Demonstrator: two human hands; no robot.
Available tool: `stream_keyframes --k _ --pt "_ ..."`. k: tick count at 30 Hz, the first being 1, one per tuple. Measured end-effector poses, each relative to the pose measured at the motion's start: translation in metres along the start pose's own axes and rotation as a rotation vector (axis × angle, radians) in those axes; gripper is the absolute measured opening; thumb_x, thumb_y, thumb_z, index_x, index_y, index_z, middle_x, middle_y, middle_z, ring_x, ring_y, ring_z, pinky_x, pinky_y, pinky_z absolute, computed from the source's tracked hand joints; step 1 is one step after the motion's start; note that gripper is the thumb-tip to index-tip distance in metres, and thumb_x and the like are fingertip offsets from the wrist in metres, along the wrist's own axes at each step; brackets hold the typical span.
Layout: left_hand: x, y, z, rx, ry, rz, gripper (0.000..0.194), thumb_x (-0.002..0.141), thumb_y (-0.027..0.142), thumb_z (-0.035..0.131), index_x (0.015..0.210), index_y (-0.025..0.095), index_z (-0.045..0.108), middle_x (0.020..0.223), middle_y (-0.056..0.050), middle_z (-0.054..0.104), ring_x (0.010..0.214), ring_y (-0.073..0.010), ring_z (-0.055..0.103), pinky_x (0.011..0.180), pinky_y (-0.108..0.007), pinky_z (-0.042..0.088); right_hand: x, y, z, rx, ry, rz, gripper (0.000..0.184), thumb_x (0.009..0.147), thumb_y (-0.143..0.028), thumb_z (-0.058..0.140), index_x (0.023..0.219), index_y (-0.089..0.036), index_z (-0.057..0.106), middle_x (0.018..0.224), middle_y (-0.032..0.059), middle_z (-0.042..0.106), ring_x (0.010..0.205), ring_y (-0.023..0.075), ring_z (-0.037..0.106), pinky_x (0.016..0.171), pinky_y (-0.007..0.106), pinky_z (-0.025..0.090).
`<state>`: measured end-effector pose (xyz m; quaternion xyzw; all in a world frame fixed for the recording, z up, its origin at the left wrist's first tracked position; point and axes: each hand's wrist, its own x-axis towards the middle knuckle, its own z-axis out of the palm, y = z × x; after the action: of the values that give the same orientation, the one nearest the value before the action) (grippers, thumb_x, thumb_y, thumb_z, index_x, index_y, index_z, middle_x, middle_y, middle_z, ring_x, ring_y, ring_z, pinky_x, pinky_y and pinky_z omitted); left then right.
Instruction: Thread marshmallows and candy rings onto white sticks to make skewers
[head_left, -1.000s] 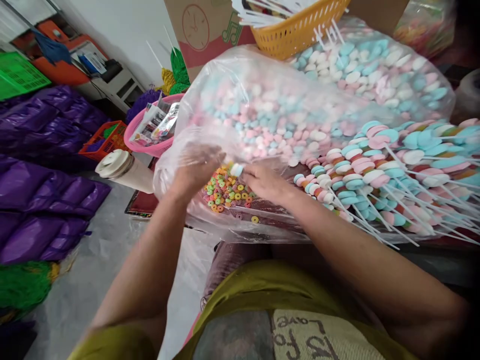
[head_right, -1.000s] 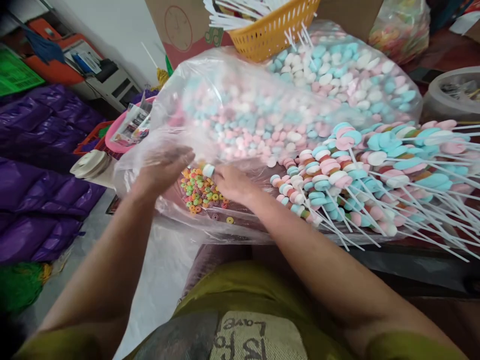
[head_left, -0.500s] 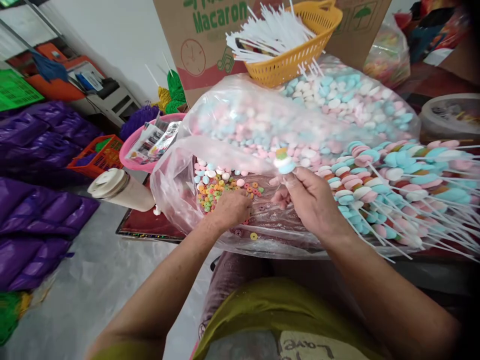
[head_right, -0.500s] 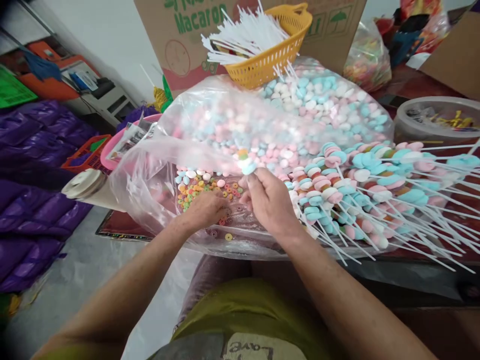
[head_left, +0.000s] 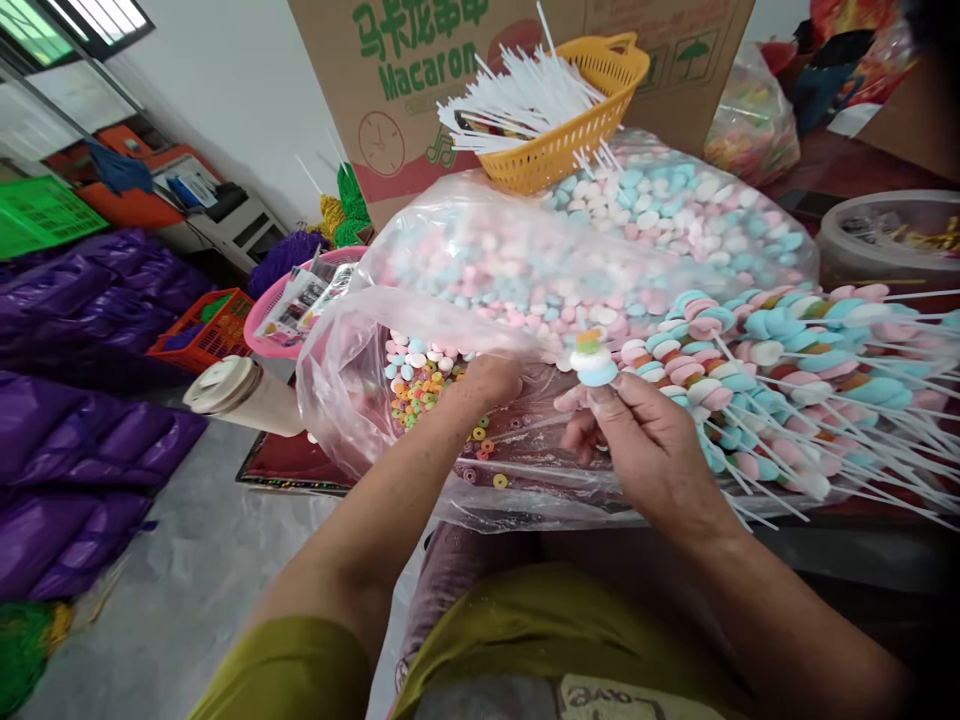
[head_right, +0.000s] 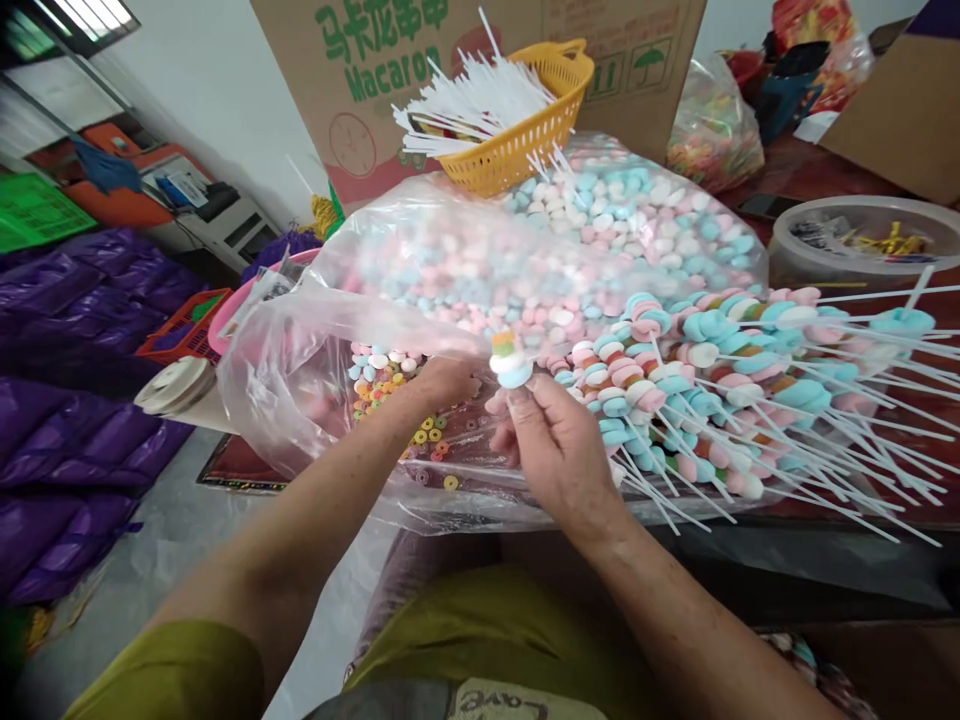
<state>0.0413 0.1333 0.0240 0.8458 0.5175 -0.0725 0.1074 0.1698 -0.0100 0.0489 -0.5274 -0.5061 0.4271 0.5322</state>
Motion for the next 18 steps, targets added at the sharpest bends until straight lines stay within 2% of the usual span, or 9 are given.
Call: stream_keyframes --k 3,6,10,13,16,18 --pt "0.000 0.003 0.006 0.028 -0.035 0.065 0.033 0.067 0.015 0.054 0.096 0.020 0.069 0.096 -0.007 0.069 0.087 -0.0229 0.062 0.075 -0.028 0.045 -0.001 0.001 -0.007 0.008 0.007 0.039 0.029 0.088 -0.042 0.045 0.083 -0.017 0.059 0.056 -0.0011 0.059 0.045 0.0104 0.052 0.044 0.024 0.042" --pt "-0.007 -0.003 0.007 0.035 -0.064 0.119 0.031 0.068 0.016 0.053 0.093 0.023 0.069 0.096 -0.004 0.069 0.086 -0.0228 0.063 0.075 -0.028 0.045 -0.004 0.005 -0.006 0.034 -0.049 0.070 0.029 0.088 -0.042 0.045 0.082 -0.017 0.059 0.055 -0.0014 0.058 0.044 0.0102 0.051 0.043 0.024 0.041" --pt "-0.016 -0.013 0.008 0.022 0.002 0.165 0.040 0.071 0.016 0.049 0.106 0.028 0.065 0.101 -0.001 0.069 0.089 -0.0200 0.062 0.076 -0.027 0.045 -0.010 0.011 0.000 0.025 -0.066 0.090 0.030 0.088 -0.043 0.045 0.082 -0.017 0.058 0.055 -0.0017 0.057 0.043 0.0103 0.050 0.044 0.024 0.041" --pt "-0.020 -0.017 0.011 -0.021 0.018 0.215 0.031 0.072 0.017 0.050 0.094 0.025 0.069 0.097 -0.001 0.069 0.090 -0.0185 0.061 0.078 -0.025 0.045 -0.013 0.016 0.004 -0.013 -0.079 0.064 0.030 0.089 -0.043 0.044 0.081 -0.018 0.058 0.056 -0.0014 0.058 0.045 0.0100 0.050 0.045 0.024 0.041" --pt "-0.024 -0.023 0.009 -0.144 0.005 0.212 0.025 0.071 0.018 0.053 0.088 0.021 0.070 0.088 -0.002 0.069 0.083 -0.0186 0.061 0.077 -0.027 0.045 -0.016 0.020 0.008 -0.048 -0.126 0.049 0.030 0.090 -0.043 0.042 0.080 -0.018 0.056 0.059 -0.0010 0.058 0.047 0.0100 0.051 0.048 0.024 0.042" --pt "-0.027 -0.029 0.004 -0.348 0.018 0.127 0.025 0.072 0.021 0.054 0.091 0.019 0.069 0.085 -0.002 0.069 0.077 -0.0174 0.061 0.073 -0.027 0.047 -0.017 0.021 0.010 -0.055 -0.140 0.052 0.030 0.090 -0.043 0.042 0.081 -0.018 0.056 0.059 -0.0009 0.058 0.048 0.0100 0.052 0.048 0.024 0.043"
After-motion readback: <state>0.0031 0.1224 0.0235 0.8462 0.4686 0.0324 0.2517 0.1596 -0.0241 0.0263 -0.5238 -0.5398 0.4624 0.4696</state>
